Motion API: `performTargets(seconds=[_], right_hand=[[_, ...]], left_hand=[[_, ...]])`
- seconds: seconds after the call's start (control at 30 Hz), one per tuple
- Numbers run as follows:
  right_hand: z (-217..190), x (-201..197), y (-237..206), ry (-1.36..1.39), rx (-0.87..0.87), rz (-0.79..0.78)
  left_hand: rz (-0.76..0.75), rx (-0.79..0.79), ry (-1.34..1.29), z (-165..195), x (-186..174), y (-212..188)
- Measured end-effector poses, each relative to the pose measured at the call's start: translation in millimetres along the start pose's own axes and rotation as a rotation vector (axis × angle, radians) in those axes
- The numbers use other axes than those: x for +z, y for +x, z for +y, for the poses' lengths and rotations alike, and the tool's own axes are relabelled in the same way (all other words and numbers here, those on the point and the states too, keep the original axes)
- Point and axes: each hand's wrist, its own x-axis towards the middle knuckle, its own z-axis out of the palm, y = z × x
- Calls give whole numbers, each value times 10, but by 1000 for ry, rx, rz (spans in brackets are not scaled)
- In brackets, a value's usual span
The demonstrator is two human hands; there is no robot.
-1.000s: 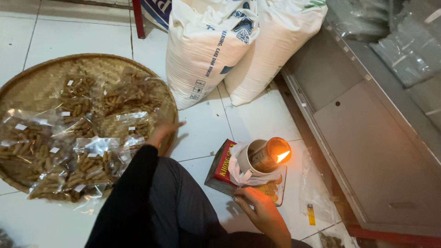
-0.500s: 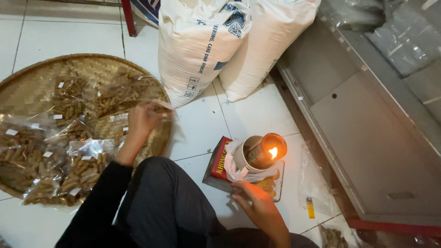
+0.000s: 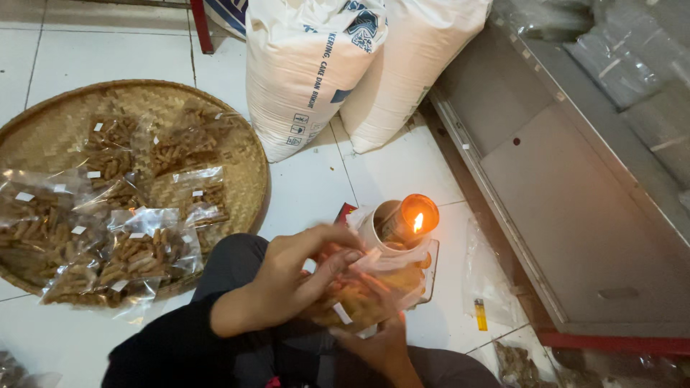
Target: The person sits on the floor and heat-seals clear plastic bags filled with fried snack sticks over a small open flame in a cup, pressing and twisting each bag's opening to close it, then places the sealed bag on a large woven tray with other finished bags.
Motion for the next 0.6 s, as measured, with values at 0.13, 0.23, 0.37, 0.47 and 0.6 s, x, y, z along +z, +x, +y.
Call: performTargets(seconds=[0.13, 0.23, 0.37, 0.47, 0.6], right_hand=[[214, -90, -33, 317, -154, 217], [308, -146, -21, 365, -322, 302], [419, -186, 22, 413, -292, 252], [504, -246, -39, 338, -139, 230], [526, -419, 16, 295, -218, 192]], left_hand=[[-62, 120, -200, -96, 181, -56], [-170, 35, -32, -206, 355, -156], [-136, -492, -149, -404, 497, -311], [-70, -486, -275, -574, 558, -435], [2, -448, -409, -819, 660, -578]])
